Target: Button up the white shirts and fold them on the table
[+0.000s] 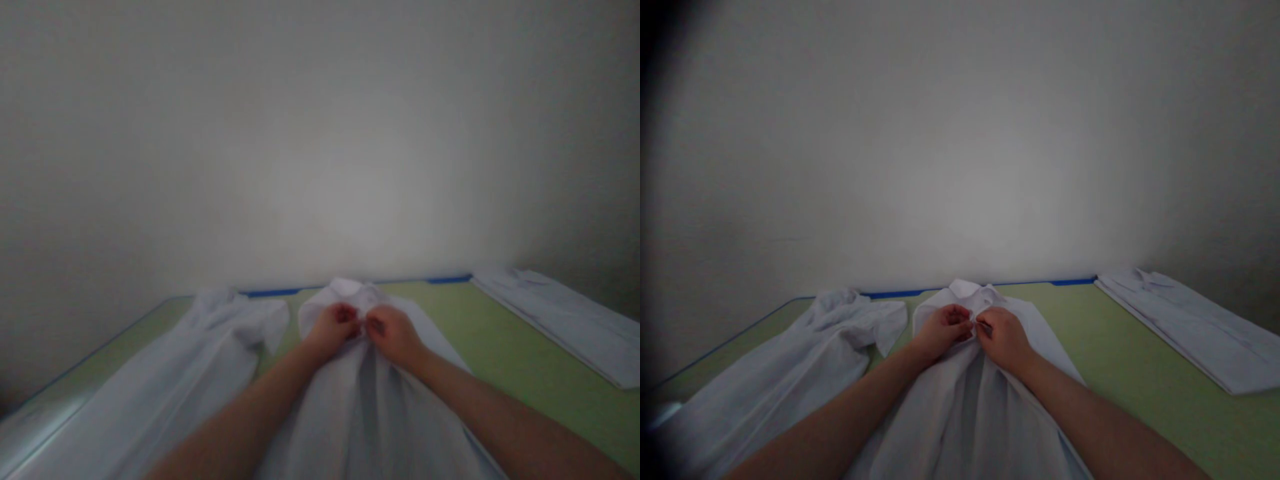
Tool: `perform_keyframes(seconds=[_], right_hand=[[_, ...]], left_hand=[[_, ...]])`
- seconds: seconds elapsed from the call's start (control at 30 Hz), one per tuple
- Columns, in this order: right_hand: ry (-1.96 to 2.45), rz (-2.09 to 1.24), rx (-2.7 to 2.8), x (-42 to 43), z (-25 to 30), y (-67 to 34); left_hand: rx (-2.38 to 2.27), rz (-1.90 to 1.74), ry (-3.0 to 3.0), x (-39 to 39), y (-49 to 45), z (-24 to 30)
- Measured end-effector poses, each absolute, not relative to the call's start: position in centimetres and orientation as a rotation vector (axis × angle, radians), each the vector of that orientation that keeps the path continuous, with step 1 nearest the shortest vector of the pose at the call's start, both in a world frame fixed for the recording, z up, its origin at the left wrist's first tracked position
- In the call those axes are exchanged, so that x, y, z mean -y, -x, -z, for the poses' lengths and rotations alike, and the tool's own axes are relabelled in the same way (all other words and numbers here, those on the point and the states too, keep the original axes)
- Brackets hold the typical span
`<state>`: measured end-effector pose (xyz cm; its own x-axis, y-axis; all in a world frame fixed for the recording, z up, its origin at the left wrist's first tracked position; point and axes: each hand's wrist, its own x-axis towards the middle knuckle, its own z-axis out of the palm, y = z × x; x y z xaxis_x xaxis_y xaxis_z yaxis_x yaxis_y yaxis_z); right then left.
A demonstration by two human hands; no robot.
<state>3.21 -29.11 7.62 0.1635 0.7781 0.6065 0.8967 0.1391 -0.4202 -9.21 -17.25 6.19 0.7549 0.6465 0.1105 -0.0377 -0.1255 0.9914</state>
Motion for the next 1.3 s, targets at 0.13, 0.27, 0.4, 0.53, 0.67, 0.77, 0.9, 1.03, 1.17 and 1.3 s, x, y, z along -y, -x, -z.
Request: perform_keyframes(seconds=[0.13, 0.27, 0.4, 0.53, 0.67, 0.77, 0.9, 1.03, 1.17, 1.3], right_hand=[[1.643, 0.159, 1.621, 29.1, -7.7, -3.2], [1.627, 0.106, 1.629, 29.1, -7.8, -3.3], [1.634, 0.006, 1.597, 28.9, -7.6, -3.4], [1.618, -0.027, 1.599, 28.9, -7.4, -3.5], [1.543, -0.102, 1.691, 29.4, -7.6, -3.6], [1.509, -0.193, 1.705, 29.5, -7.7, -4.0], [1.587, -0.188, 1.676, 29.3, -7.3, -4.3], [1.649, -0.187, 1.675, 29.4, -7.2, -4.0], [1.701, -0.063, 1.685, 29.6, -7.4, -3.5], [1.785, 0.069, 1.699, 29.5, -7.3, -3.3]], left_hand=[[-0.506, -0.622, -1.620, 17.3, 9.4, -6.3], [-0.499, -0.631, -1.664, 17.3, 9.5, -6.4], [-0.584, -0.616, -1.787, 17.4, 9.5, -6.5], [-0.598, -0.627, -1.849, 17.3, 9.5, -6.3], [-0.564, -0.654, -1.859, 17.0, 9.7, -6.1], [-0.542, -0.626, -1.878, 17.1, 9.8, -6.3], [-0.536, -0.594, -1.978, 17.4, 10.0, -6.5], [-0.532, -0.640, -2.086, 17.6, 10.1, -6.5], [-0.569, -0.680, -2.119, 17.9, 10.1, -6.5], [-0.654, -0.683, -2.111, 18.3, 10.1, -6.4]])
